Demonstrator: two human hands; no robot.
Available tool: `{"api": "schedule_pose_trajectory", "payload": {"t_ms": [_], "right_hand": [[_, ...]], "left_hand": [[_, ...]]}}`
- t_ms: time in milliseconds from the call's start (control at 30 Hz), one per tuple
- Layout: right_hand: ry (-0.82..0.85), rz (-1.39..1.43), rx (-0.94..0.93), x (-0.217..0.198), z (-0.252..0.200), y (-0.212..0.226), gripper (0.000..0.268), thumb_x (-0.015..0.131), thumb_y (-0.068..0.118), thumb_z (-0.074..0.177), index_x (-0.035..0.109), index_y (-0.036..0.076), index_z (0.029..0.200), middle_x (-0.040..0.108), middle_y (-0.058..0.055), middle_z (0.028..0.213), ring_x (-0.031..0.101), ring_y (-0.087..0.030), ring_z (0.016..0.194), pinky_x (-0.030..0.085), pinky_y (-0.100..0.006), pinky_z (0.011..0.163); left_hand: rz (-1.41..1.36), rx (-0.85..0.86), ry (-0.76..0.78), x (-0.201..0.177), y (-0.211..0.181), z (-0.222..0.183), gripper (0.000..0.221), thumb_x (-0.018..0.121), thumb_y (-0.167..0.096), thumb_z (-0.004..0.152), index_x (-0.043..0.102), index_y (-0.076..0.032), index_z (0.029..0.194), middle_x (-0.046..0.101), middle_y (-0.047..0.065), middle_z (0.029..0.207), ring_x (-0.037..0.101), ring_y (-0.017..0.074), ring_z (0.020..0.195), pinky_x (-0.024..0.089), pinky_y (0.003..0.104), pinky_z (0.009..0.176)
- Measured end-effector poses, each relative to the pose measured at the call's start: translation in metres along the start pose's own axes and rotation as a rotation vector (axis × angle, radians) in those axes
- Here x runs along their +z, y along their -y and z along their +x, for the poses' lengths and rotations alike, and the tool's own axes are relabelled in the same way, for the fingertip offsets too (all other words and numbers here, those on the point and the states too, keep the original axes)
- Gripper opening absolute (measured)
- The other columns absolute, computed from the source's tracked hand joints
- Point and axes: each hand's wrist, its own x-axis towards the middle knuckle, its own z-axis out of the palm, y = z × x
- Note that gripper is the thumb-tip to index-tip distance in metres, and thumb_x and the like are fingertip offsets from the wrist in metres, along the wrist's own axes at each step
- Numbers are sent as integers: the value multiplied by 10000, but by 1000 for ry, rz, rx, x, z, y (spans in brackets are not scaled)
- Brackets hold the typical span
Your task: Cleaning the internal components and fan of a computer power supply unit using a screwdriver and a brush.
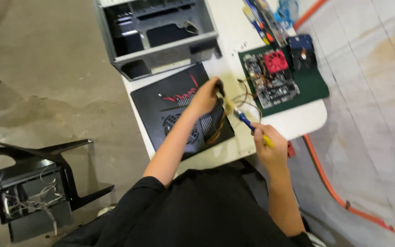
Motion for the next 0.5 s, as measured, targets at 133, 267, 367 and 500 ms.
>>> {"api": "schedule_pose_trajectory", "payload": {"t_ms": [133, 267, 367, 500], "right_hand": [[-24, 148, 121, -11, 8, 0, 406, 538, 398, 1067, 784, 77, 1092, 728, -91, 852, 727, -244, 804, 552, -362, 732], [152, 273, 193, -7, 12, -3, 408, 562, 416, 1052, 798, 87, 1106, 729, -110, 854, 696, -206, 780, 549, -369, 712], [182, 217, 226, -24, 6, -13, 434, 521, 440, 1059, 809, 118, 1098, 720, -106, 814, 650, -175, 744, 528, -348, 697], [196, 271, 105, -15, 14, -9, 441, 561, 417, 1042, 767, 60, 1197, 733, -174, 972, 726, -318, 894, 560, -439, 786]], "left_hand": [[-383, 54, 202, -13, 20, -1, 459, 473, 246, 728, 628, -46, 1047, 697, 141, 922, 679, 306, 954, 520, 418, 920], [-606, 33, 355, -38, -22, -8, 191, 504, 140, 963, 585, -33, 978, 688, 262, 1137, 616, 259, 1056, 487, 444, 988], [-555, 39, 404, -43, -16, -13, 157, 550, 123, 956, 560, -34, 941, 669, 290, 1196, 646, 382, 1145, 462, 537, 1034], [-571, 45, 390, -46, -26, -15, 115, 593, 77, 972, 619, -14, 1037, 697, 244, 1215, 626, 324, 1187, 430, 493, 1073]]}}
